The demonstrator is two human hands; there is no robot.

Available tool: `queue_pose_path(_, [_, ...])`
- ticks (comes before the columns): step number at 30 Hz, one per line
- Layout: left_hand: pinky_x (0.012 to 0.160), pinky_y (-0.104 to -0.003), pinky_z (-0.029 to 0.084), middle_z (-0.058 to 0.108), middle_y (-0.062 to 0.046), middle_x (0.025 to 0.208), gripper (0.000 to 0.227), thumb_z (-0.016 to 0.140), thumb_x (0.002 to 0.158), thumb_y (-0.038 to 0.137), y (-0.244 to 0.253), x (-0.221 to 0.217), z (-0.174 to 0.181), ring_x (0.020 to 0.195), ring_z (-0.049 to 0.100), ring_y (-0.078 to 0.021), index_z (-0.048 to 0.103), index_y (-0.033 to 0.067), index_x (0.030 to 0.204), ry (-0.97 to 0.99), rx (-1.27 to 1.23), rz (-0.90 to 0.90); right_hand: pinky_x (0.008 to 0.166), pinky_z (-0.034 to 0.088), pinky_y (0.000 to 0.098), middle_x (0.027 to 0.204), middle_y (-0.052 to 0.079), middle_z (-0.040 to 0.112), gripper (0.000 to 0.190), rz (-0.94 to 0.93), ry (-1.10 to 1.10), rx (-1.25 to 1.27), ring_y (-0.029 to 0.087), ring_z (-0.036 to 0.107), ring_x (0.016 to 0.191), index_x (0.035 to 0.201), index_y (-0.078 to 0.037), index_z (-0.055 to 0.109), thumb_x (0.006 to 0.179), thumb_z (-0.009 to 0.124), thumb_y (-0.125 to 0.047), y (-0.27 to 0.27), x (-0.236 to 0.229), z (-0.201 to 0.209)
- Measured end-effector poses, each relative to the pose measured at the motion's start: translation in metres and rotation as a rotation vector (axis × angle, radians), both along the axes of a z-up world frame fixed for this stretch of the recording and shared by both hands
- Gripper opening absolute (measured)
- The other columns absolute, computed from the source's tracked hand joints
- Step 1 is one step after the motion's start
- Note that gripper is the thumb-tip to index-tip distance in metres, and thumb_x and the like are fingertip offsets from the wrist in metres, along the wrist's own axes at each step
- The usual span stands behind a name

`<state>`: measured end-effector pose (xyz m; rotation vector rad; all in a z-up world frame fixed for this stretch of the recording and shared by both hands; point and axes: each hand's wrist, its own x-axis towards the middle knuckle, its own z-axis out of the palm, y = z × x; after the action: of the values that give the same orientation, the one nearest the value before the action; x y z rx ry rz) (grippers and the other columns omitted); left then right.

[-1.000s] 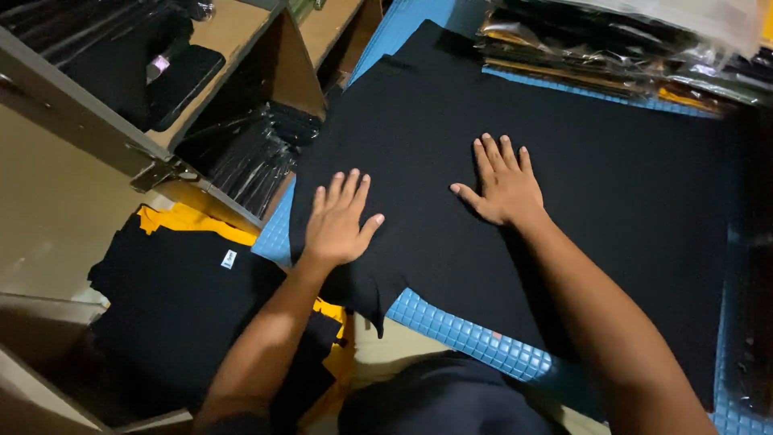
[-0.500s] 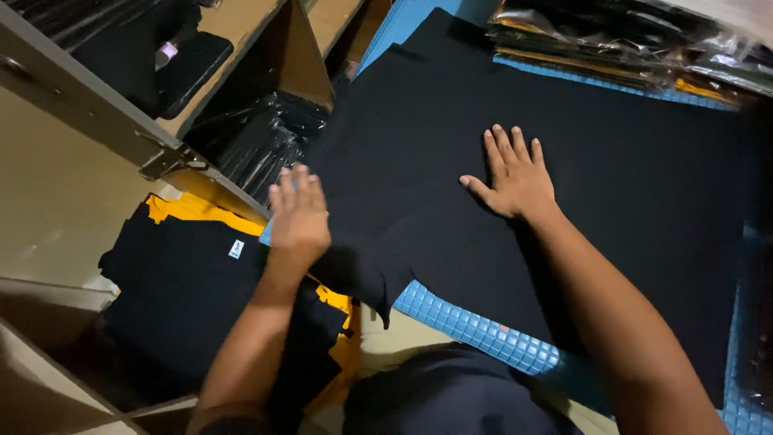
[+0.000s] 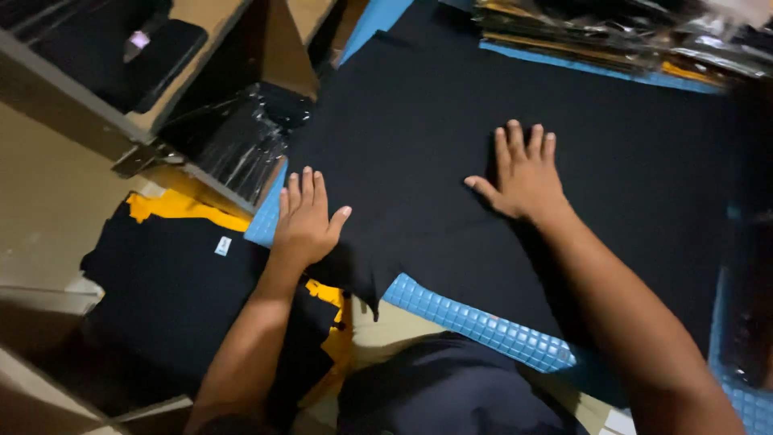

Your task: The person folds a black t-shirt and places it into a clear plastic bag on a blue textured table. The person then picks up another black t-shirt, lays it flat, and begins to fold it.

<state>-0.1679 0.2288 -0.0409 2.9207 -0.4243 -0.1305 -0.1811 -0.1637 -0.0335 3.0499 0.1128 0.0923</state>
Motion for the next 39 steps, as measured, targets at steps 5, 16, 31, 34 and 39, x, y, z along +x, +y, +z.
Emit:
queue_pose_path(5, [0.120, -0.070, 0.009, 0.019, -0.025, 0.168, 0.079, 0.046, 0.103, 0.051, -0.066, -0.025, 0.040, 0.154, 0.014, -0.0495, 0.025, 0.0025, 0.161, -0.060, -0.088, -0.234, 0.118, 0.026, 0.0673, 0.161, 0.032, 0.033, 0.101, 0.220, -0.147, 0.161, 0.054, 0.030, 0.148, 0.157, 0.008, 0.034, 0.095, 0.051, -0.070, 0.056, -0.063, 0.017])
queue_pose_path(16, [0.115, -0.073, 0.018, 0.031, -0.019, 0.166, 0.087, 0.055, 0.095, 0.065, -0.055, -0.040, 0.030, 0.152, 0.026, -0.0440, 0.034, 0.0143, 0.162, -0.153, -0.025, -0.195, 0.122, 0.021, 0.0575, 0.168, 0.019, 0.032, 0.114, -0.061, -0.117, 0.056, 0.040, 0.029, 0.154, 0.165, -0.004, 0.027, 0.084, 0.045, -0.082, -0.036, -0.205, 0.008])
queue_pose_path(31, [0.105, -0.074, 0.025, 0.032, -0.025, 0.159, 0.088, 0.049, 0.093, 0.064, -0.106, 0.005, 0.071, 0.142, 0.030, -0.0516, 0.031, 0.0060, 0.157, -0.152, 0.151, -0.359, 0.122, 0.019, 0.0573, 0.165, 0.026, 0.026, 0.099, -0.326, 0.058, 0.075, 0.045, 0.021, 0.153, 0.158, 0.000, 0.029, 0.093, 0.039, -0.074, -0.078, -0.179, 0.045])
queue_pose_path(34, [0.109, -0.078, 0.013, 0.027, -0.030, 0.162, 0.081, 0.058, 0.098, 0.047, -0.184, 0.030, 0.081, 0.148, 0.022, -0.0556, 0.031, 0.0008, 0.159, -0.084, 0.014, -0.570, 0.117, 0.031, 0.0570, 0.158, 0.023, 0.046, 0.093, -0.108, -0.104, 0.104, 0.047, 0.036, 0.148, 0.157, 0.000, 0.041, 0.097, 0.046, -0.071, -0.061, -0.098, 0.036])
queue_pose_path(39, [0.121, -0.071, 0.013, 0.020, -0.017, 0.170, 0.063, 0.047, 0.105, 0.026, -0.291, 0.084, 0.019, 0.156, 0.018, -0.0410, 0.027, 0.0138, 0.163, -0.127, -0.153, -0.608, 0.123, 0.021, 0.0606, 0.169, 0.019, 0.025, 0.078, -0.058, 0.005, 0.327, 0.050, 0.016, 0.154, 0.164, -0.004, 0.025, 0.108, 0.028, -0.058, -0.064, 0.018, 0.008])
